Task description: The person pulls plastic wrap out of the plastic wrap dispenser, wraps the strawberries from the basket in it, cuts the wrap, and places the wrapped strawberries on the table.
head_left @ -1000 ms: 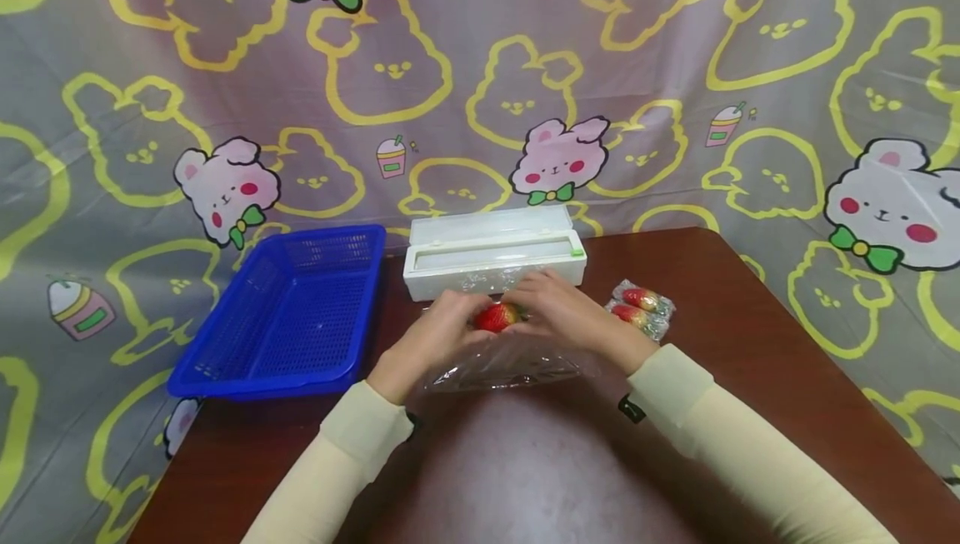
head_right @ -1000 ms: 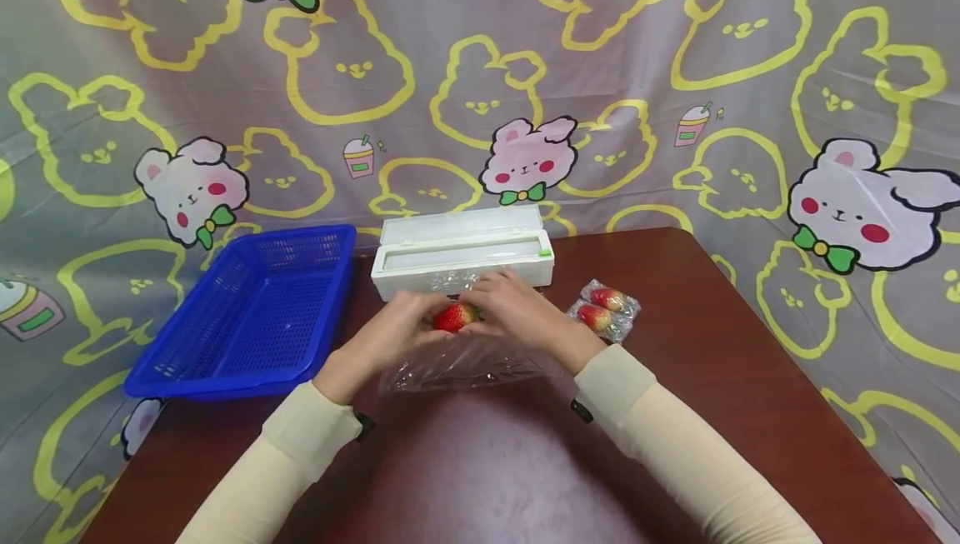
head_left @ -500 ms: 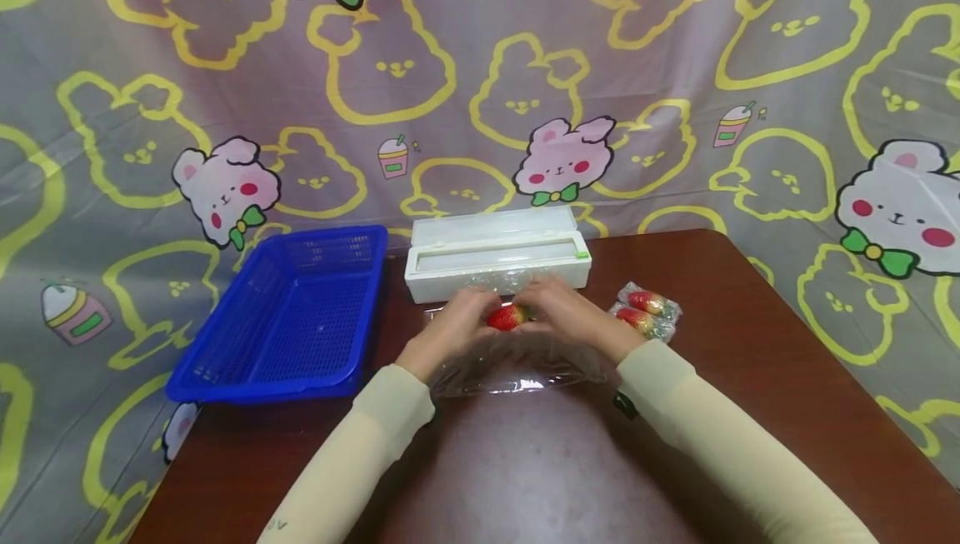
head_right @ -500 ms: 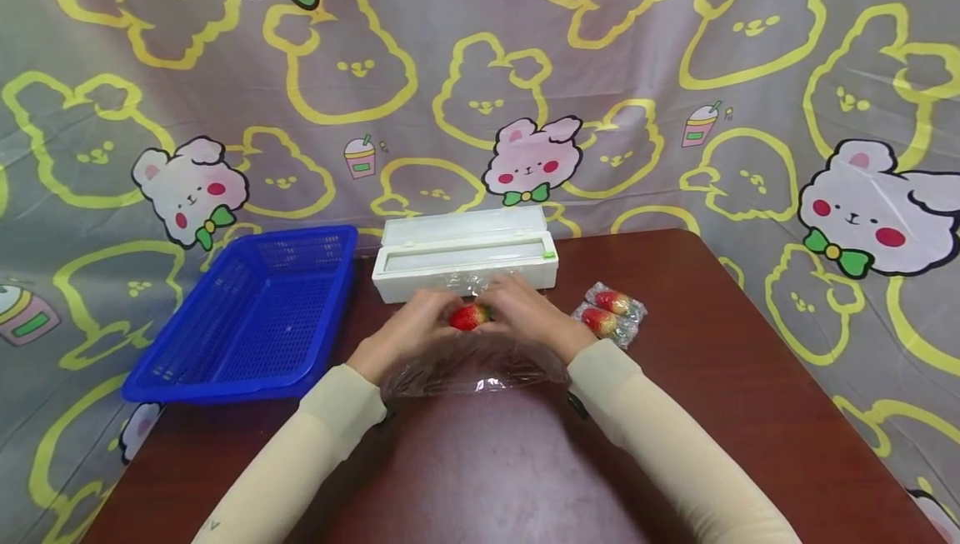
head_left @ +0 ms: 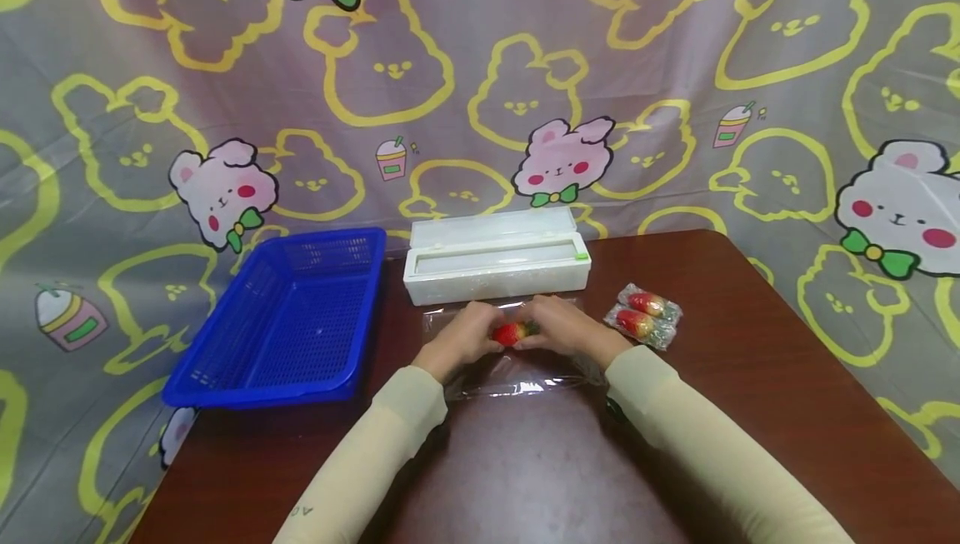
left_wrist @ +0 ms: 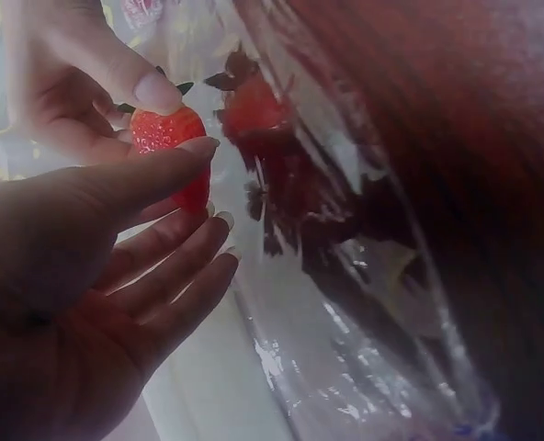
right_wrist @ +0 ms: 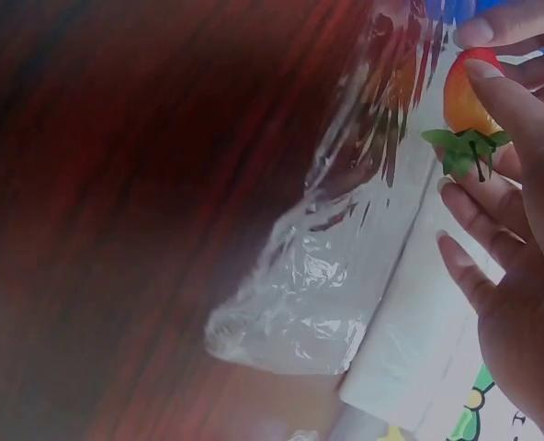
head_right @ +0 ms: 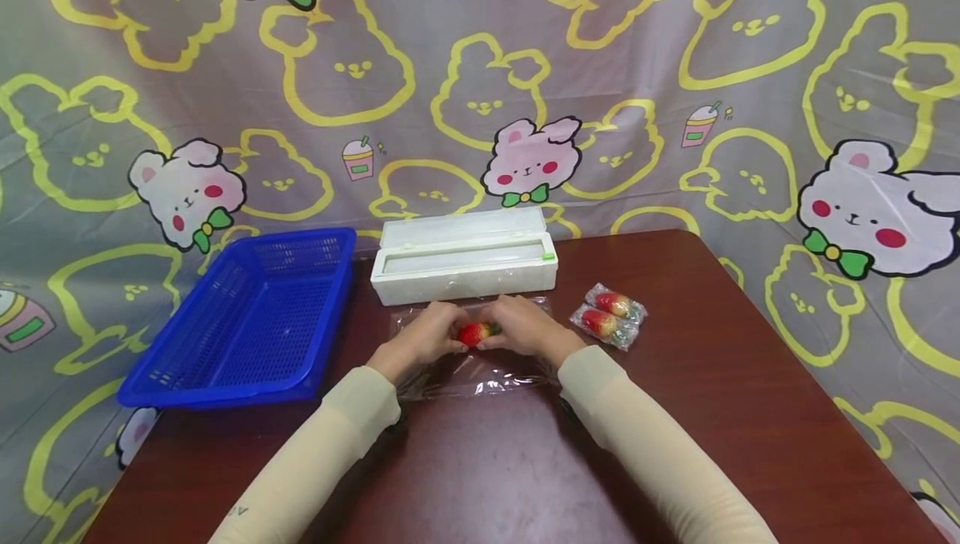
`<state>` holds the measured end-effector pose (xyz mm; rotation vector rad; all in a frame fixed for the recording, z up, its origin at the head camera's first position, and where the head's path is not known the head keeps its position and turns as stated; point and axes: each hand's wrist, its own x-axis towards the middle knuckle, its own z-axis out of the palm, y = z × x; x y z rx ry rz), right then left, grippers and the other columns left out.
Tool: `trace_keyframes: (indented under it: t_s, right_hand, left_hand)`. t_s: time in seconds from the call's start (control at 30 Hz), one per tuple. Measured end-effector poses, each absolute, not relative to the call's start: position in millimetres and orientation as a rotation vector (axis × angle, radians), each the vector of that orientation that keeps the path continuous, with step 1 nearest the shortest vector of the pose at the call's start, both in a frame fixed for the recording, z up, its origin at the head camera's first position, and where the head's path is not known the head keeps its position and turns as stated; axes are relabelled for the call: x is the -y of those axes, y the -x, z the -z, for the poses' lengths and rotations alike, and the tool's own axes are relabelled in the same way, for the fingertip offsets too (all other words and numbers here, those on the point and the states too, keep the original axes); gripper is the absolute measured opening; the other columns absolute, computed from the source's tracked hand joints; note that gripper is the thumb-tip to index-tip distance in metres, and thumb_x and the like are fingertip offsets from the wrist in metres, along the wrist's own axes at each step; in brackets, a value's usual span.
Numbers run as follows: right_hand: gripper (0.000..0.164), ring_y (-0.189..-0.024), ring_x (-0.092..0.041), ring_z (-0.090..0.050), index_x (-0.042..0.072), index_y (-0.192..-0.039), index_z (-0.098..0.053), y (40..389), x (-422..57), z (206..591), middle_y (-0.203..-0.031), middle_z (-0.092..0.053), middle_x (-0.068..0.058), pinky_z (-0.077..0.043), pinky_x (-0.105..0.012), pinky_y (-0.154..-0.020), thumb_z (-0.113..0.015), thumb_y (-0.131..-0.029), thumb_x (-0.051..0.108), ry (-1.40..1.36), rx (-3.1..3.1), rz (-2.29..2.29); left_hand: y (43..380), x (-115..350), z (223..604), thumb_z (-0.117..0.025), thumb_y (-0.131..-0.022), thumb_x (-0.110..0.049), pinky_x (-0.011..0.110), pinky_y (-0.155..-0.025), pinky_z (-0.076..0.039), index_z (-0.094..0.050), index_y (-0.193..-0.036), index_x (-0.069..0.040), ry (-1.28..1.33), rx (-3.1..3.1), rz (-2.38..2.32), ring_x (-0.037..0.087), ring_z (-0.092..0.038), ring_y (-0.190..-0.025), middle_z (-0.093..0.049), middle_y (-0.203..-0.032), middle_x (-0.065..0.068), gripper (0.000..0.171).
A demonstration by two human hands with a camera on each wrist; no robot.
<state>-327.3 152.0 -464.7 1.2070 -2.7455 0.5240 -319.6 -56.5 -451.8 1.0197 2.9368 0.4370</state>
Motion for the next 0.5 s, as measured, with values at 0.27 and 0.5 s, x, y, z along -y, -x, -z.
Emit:
trace_keyframes:
  t_s: [0.27, 0.5]
  right_hand:
    - [0.041, -0.101, -0.020, -0.064, 0.014, -0.121, -0.073, 320.5, -151.8, 469.5, -0.111, -0.071, -0.002, -0.053, -0.045, -0.090, -0.079, -0.089, 0.040, -1.189, 2.782, -0.489]
    - [0.048, -0.095, -0.025, -0.065, 0.005, -0.122, -0.071, 296.5, -180.3, 445.9, -0.106, -0.070, -0.008, -0.054, -0.047, -0.085, -0.078, -0.090, 0.040, -1.091, 2.774, -0.445]
  left_hand:
    - [311.1, 65.3, 453.9, -0.088, -0.080, -0.015, 0.034, -0.079, -0.053, -0.072, -0.107, -0.006, -0.998, -2.921, -0.458, 0.017, -0.062, -0.084, -0.072, -0.093, 0.004, 0.032]
    - [279.8, 91.5, 432.1, -0.087, -0.083, -0.020, 0.046, -0.091, -0.053, -0.068, -0.120, -0.002, -0.897, -2.960, -0.398, 0.029, -0.064, -0.103, -0.069, -0.109, 0.014, 0.045]
